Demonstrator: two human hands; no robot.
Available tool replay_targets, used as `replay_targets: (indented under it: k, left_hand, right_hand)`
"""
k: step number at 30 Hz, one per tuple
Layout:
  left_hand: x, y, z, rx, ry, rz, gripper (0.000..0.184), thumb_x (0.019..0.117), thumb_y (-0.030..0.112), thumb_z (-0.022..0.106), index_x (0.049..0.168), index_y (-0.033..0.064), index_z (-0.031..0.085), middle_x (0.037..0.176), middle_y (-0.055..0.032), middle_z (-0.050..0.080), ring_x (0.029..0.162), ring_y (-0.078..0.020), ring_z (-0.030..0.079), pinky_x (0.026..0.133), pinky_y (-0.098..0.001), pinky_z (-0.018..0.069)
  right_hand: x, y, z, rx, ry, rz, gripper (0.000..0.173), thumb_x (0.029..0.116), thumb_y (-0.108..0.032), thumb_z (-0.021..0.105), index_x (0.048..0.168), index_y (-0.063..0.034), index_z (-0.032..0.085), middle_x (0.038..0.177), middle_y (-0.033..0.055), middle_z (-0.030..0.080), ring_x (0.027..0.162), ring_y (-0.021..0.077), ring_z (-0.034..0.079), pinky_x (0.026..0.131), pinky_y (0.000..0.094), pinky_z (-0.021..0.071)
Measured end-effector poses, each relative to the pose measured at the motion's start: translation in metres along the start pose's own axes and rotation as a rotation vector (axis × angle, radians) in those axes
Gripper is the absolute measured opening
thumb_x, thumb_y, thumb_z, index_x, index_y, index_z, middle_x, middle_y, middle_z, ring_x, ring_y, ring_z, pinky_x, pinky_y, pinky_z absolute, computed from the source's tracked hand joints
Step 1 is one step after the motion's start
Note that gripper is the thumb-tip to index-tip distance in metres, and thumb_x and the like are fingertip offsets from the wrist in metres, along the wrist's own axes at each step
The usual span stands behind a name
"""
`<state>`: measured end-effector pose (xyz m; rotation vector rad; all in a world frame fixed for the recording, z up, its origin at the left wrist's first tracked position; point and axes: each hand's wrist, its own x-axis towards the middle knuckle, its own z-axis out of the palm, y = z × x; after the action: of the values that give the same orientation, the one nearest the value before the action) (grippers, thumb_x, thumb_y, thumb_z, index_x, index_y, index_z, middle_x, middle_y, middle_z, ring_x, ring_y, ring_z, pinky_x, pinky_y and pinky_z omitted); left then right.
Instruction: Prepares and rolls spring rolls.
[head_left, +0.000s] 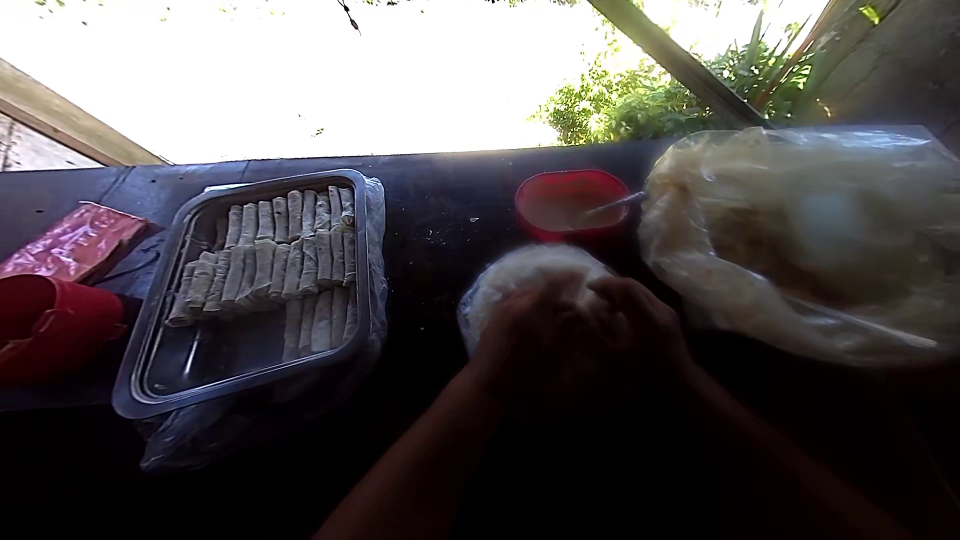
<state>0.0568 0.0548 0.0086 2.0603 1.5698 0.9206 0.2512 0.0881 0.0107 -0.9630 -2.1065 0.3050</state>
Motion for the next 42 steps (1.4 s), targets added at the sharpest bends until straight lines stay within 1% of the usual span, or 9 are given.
replay_targets:
  k: [9,15,18,21,24,28,32,37,42]
  left_hand:
    - [-0.003,-0.003,0.004,-0.006,0.051,0.036,0.043,0.1036,0.028,0.059,0.146,0.0194,0.054,0.110,0.0082,0.075,0.099,-0.0050,0.069,0.095,-0.0355,0.0544]
    - [0.000,-0.001,0.001,-0.012,-0.011,-0.045,0.041,0.1055,0.031,0.054,0.145,0.0215,0.053,0.105,0.0100,0.076,0.102,-0.0032,0.069,0.099,-0.0337,0.0531]
    - [0.003,0.002,-0.001,-0.009,-0.034,-0.099,0.047,0.1035,0.030,0.059,0.149,0.0227,0.049,0.100,0.0080,0.077,0.094,-0.0043,0.070,0.092,-0.0335,0.0557]
    - [0.004,0.004,-0.002,-0.037,-0.003,-0.117,0.054,0.0997,0.021,0.063,0.151,0.0218,0.046,0.096,0.0057,0.075,0.085,-0.0054,0.070,0.082,-0.0313,0.0589]
    - [0.004,0.004,-0.005,-0.080,0.013,-0.128,0.061,0.0956,0.014,0.065,0.152,0.0223,0.043,0.110,0.0075,0.076,0.090,-0.0021,0.072,0.082,-0.0260,0.0596]
    - [0.003,-0.004,-0.012,-0.176,-0.011,-0.060,0.067,0.0903,0.009,0.065,0.152,0.0193,0.042,0.117,0.0046,0.073,0.099,-0.0040,0.070,0.086,-0.0287,0.0605]
    - [0.002,-0.010,-0.020,-0.285,-0.016,-0.037,0.062,0.0948,0.011,0.066,0.152,0.0182,0.043,0.123,0.0009,0.070,0.106,-0.0086,0.070,0.093,-0.0321,0.0606]
    - [0.002,-0.002,-0.027,-0.307,0.011,-0.039,0.065,0.0905,0.013,0.065,0.151,0.0151,0.042,0.110,0.0040,0.073,0.099,-0.0063,0.070,0.088,-0.0298,0.0605]
    - [0.017,0.006,-0.033,-0.286,-0.076,-0.198,0.061,0.0905,0.014,0.059,0.150,0.0183,0.044,0.105,0.0051,0.075,0.087,-0.0028,0.071,0.078,-0.0268,0.0605]
  right_hand:
    - [0.001,0.005,0.002,0.185,0.018,0.266,0.040,0.0862,-0.013,0.076,0.123,-0.0081,0.063,0.104,0.0038,0.070,0.080,0.0045,0.068,0.071,0.0216,0.0603]
    - [-0.004,0.001,0.008,0.006,0.051,0.059,0.029,0.0892,-0.010,0.068,0.117,-0.0029,0.067,0.104,0.0092,0.072,0.087,0.0105,0.069,0.079,0.0240,0.0594]
    - [-0.005,-0.001,0.009,0.008,0.037,-0.077,0.024,0.0930,-0.006,0.062,0.116,-0.0018,0.068,0.107,0.0100,0.073,0.098,0.0141,0.071,0.088,0.0270,0.0602]
    - [-0.004,-0.001,0.012,0.031,0.035,-0.129,0.020,0.0958,-0.005,0.060,0.114,-0.0040,0.069,0.105,0.0060,0.075,0.101,0.0143,0.071,0.092,0.0285,0.0586]
    - [-0.002,0.000,0.015,0.053,0.015,-0.146,0.020,0.0979,-0.005,0.060,0.114,-0.0052,0.071,0.104,0.0040,0.076,0.102,0.0134,0.070,0.096,0.0302,0.0575]
    - [-0.001,0.000,0.013,0.056,-0.055,-0.154,0.023,0.0989,-0.003,0.057,0.117,-0.0081,0.071,0.106,0.0015,0.076,0.105,0.0129,0.070,0.097,0.0305,0.0569]
    - [0.003,0.000,0.007,0.046,-0.159,-0.201,0.027,0.1026,-0.005,0.052,0.120,-0.0110,0.071,0.108,-0.0003,0.077,0.109,0.0135,0.069,0.100,0.0333,0.0556]
    - [0.008,0.000,0.001,0.025,-0.260,-0.231,0.026,0.1050,-0.011,0.050,0.121,-0.0144,0.070,0.111,-0.0015,0.076,0.111,0.0153,0.069,0.098,0.0379,0.0548]
    - [0.008,0.002,0.001,0.034,-0.239,-0.235,0.026,0.1029,-0.011,0.053,0.124,-0.0121,0.069,0.111,0.0004,0.076,0.110,0.0144,0.070,0.102,0.0386,0.0546]
